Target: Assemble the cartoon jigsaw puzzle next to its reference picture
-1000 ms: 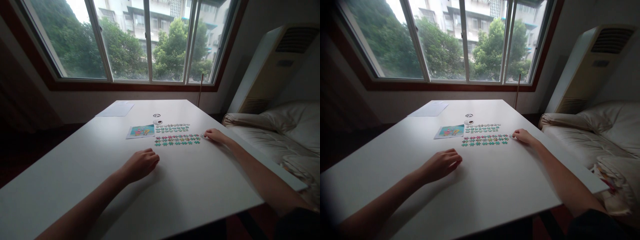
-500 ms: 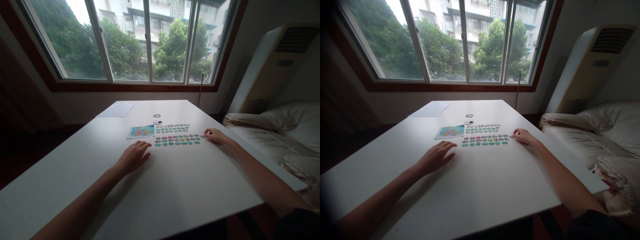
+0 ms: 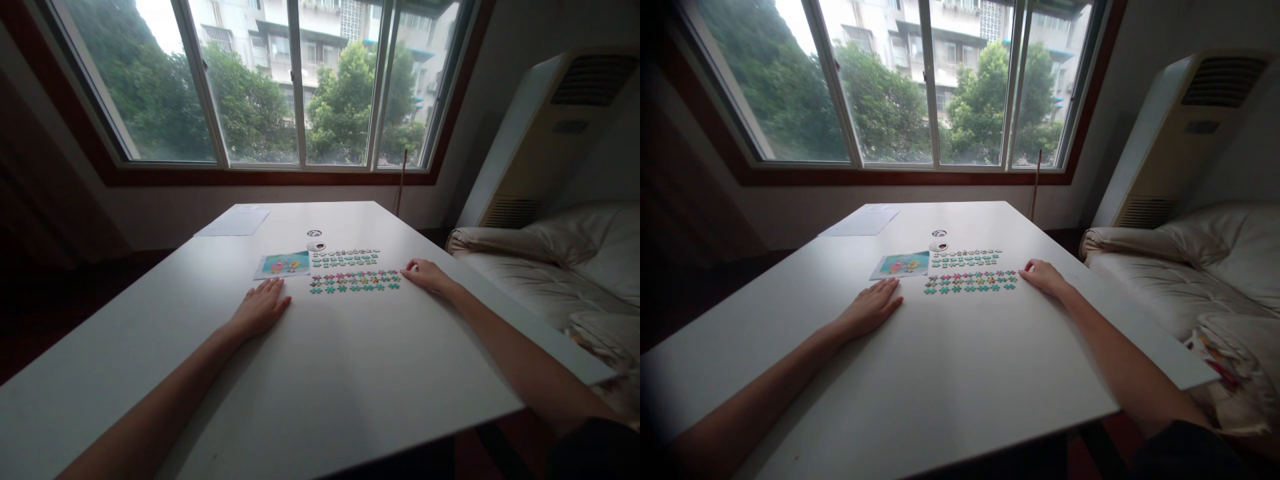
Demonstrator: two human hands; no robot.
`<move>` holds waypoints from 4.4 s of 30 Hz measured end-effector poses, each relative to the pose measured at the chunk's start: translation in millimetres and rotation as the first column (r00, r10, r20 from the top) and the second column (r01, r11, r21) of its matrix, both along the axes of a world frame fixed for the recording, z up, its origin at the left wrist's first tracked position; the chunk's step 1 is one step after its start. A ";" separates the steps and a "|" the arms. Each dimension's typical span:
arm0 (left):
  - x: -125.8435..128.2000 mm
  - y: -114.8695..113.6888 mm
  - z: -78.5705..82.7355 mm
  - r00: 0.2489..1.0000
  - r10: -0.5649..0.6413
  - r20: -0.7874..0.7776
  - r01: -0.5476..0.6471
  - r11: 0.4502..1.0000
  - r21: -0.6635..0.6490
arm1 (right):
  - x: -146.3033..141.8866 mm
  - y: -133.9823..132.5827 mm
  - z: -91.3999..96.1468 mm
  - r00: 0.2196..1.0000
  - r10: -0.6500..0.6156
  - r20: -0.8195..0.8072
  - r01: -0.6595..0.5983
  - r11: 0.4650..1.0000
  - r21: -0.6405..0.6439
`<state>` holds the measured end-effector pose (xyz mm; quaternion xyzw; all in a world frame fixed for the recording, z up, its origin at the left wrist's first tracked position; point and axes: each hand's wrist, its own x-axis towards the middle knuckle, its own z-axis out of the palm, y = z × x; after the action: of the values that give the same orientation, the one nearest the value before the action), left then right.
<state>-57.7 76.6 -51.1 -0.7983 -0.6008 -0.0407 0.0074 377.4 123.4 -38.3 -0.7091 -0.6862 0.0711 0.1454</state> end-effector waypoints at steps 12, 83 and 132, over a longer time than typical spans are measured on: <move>2.9 2.0 6.4 0.999 0.042 -0.024 -0.043 0.998 -0.052 | -3.0 -4.5 6.0 0.998 -0.042 0.050 0.038 0.995 0.088; -106.3 3.2 13.1 0.970 -0.185 0.158 0.177 0.982 0.064 | -216.1 -115.8 17.9 0.450 0.893 0.023 -0.889 0.450 -0.080; -114.4 -4.3 23.7 0.999 0.020 -0.047 -0.022 0.999 -0.028 | -216.8 -115.7 16.4 0.496 0.866 0.056 -0.867 0.498 -0.025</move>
<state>-172.1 72.4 -27.4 -0.7927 -0.6094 -0.0134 0.0105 160.7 7.7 -21.9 -0.2713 -0.9535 0.1106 0.0713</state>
